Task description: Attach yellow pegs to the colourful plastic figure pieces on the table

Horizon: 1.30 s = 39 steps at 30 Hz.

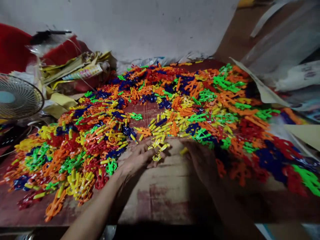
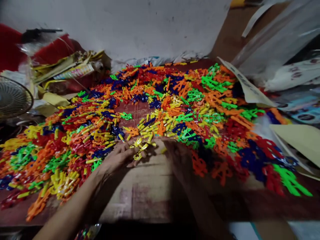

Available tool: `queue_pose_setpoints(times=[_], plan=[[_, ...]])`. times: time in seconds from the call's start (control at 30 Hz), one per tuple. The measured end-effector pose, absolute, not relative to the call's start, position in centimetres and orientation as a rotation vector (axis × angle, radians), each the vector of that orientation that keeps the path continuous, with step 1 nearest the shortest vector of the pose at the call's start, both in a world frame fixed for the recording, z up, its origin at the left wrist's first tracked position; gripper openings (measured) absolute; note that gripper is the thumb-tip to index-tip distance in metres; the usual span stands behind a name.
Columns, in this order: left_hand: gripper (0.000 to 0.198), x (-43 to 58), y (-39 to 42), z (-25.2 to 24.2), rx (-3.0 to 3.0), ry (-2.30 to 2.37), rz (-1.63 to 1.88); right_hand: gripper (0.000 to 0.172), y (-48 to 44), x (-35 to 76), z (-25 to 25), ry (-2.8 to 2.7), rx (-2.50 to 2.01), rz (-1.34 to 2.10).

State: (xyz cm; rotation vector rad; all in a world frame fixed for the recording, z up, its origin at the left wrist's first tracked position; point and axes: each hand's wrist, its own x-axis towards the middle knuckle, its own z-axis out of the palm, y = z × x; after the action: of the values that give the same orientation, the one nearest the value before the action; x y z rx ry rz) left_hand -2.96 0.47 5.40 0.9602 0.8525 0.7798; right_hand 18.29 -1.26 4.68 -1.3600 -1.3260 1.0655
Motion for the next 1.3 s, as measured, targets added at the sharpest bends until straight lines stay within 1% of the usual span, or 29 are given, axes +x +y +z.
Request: queue_pose_setpoints(times=[0.03,0.17,0.3,0.53,0.77,1.07,1.17,1.3], plan=[[0.040,-2.8,-0.1,5.1,0.963,0.842,0.750,0.031,-0.5,18.3,3.9,-1.255,-1.352,1.102],[0.046,-2.1,-1.4,4.8,0.955,0.805,0.671,0.024,-0.5,18.1,1.5,-0.920,-1.125,1.406],[0.051,-1.3,-1.6,5.1,0.972,0.837,0.668,0.028,-1.6,18.0,0.6,-0.822,-0.994,1.588],[0.042,-1.1,-2.0,4.3,0.984,0.810,0.609,0.023,-2.3,18.3,0.3,-0.709,-0.848,1.744],[0.044,-1.0,-2.0,4.4,0.983,0.797,0.591,0.020,-2.4,18.4,0.1,-0.740,-0.871,1.788],[0.038,-1.1,-1.7,3.7,1.003,0.773,0.551,0.029,-2.8,18.1,-0.2,-0.623,-0.866,1.944],[0.039,-1.0,-1.6,3.4,0.995,0.810,0.554,0.032,-2.9,18.1,0.1,-0.619,-0.962,1.869],[0.047,-0.7,-1.6,3.1,0.990,0.892,0.554,0.031,-2.8,18.5,0.9,-0.938,-1.202,1.616]])
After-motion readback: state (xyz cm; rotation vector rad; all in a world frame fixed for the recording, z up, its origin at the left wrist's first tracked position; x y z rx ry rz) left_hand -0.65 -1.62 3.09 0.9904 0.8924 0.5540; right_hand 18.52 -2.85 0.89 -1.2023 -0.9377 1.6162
